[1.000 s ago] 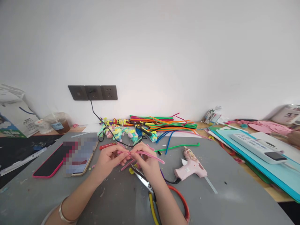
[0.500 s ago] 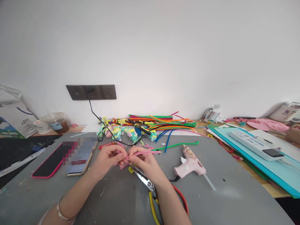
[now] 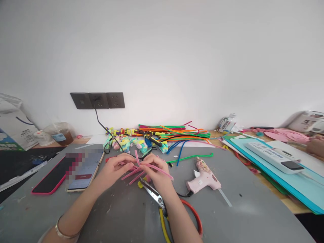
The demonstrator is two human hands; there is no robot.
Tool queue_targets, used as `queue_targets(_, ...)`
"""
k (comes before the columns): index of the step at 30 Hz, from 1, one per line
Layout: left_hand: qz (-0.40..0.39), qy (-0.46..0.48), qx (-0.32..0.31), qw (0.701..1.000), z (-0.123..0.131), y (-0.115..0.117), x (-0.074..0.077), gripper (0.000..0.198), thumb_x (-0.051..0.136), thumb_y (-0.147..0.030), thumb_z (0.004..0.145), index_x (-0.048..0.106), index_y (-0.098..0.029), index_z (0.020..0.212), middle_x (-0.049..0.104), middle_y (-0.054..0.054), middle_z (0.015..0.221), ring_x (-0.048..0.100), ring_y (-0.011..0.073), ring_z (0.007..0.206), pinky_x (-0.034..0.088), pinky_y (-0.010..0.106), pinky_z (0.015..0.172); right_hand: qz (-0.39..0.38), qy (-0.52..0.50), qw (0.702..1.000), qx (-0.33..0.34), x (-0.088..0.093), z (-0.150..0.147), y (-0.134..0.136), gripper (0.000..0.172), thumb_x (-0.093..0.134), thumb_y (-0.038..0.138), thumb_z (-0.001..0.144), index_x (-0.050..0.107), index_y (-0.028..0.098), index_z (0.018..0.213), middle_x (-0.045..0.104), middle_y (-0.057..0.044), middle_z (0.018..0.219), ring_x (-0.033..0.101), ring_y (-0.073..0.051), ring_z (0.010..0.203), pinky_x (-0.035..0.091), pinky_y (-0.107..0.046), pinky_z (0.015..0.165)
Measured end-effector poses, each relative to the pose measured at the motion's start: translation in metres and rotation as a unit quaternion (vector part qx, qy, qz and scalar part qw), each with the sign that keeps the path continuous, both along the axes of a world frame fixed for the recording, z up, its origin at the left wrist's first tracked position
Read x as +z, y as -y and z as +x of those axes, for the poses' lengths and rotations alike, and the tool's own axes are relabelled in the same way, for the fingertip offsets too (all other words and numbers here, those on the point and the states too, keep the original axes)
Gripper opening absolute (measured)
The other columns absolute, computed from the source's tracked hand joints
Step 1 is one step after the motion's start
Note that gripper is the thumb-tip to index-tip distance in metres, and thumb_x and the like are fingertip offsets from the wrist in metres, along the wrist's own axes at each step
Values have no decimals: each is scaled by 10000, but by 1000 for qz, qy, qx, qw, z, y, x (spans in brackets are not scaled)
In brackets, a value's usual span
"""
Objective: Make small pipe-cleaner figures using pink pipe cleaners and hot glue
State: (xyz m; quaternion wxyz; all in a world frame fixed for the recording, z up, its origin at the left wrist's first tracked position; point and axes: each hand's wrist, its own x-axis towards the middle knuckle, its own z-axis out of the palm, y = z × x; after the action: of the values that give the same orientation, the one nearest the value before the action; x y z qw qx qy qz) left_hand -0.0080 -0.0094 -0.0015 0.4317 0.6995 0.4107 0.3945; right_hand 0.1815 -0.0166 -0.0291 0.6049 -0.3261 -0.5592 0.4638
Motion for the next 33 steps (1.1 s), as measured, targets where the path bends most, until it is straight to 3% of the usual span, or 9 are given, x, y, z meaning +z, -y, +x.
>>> queue_targets(3,-63,66,-27,996,11,6,2,283,646,-437,867,700,-160,841,656,30,806,595,164,758,456,249,684,14,0,1000,22,0,-2,1,171,833,326,740,717,217,679,606,-8,732,566,-147,638,465,-266,556)
queue_targets(7,-129,111,-20,985,16,8,3,378,707,-517,803,624,-155,737,479,-57,609,391,89,545,296,211,522,3,13,999,31,0,-2,3,161,834,355,744,750,218,749,659,-19,727,602,-160,668,490,-269,599)
queue_targets(11,-149,119,-26,981,12,8,6,393,740,-520,773,633,-148,710,475,-53,617,360,86,548,254,222,519,-54,-26,997,42,-1,0,4,210,803,417,776,727,221,787,651,-1,690,566,-142,600,445,-233,508)
queue_targets(14,-174,96,-73,977,8,9,8,375,763,-492,759,656,-139,692,502,-33,629,400,98,585,263,227,536,-38,-55,996,58,-3,0,2,239,771,444,811,731,213,769,654,-5,723,585,-144,668,466,-237,587)
queue_targets(20,-241,27,-169,955,3,12,6,321,799,-451,732,723,-139,716,486,-41,602,321,77,529,206,233,495,-71,-100,980,156,0,-1,6,138,793,344,814,733,222,837,710,-17,889,613,-125,692,456,-218,568)
queue_targets(23,-245,5,-201,949,1,12,3,302,796,-438,747,730,-145,718,440,-61,553,322,68,492,223,229,482,-99,-108,970,195,3,-2,9,147,809,331,800,730,208,814,748,-27,831,667,-150,726,516,-264,673)
queue_targets(25,-246,-2,-216,945,-1,11,2,300,788,-434,759,724,-144,715,454,-58,554,350,66,484,256,223,483,-119,-114,965,206,4,-2,10,161,831,322,774,728,200,792,744,-13,747,670,-143,669,523,-262,656)
queue_targets(29,-212,-24,-183,960,0,11,5,304,720,-443,821,734,-142,780,567,-22,650,430,71,494,337,211,489,-136,-129,972,141,-1,-1,4,184,864,309,727,721,202,772,741,9,693,620,-98,545,455,-189,502)
queue_targets(33,-162,-23,-122,979,7,14,9,326,645,-447,876,758,-149,941,725,61,857,622,156,719,462,228,612,-114,-121,986,26,-7,1,-3,213,880,335,693,722,208,760,764,-9,755,674,-128,629,524,-220,585)
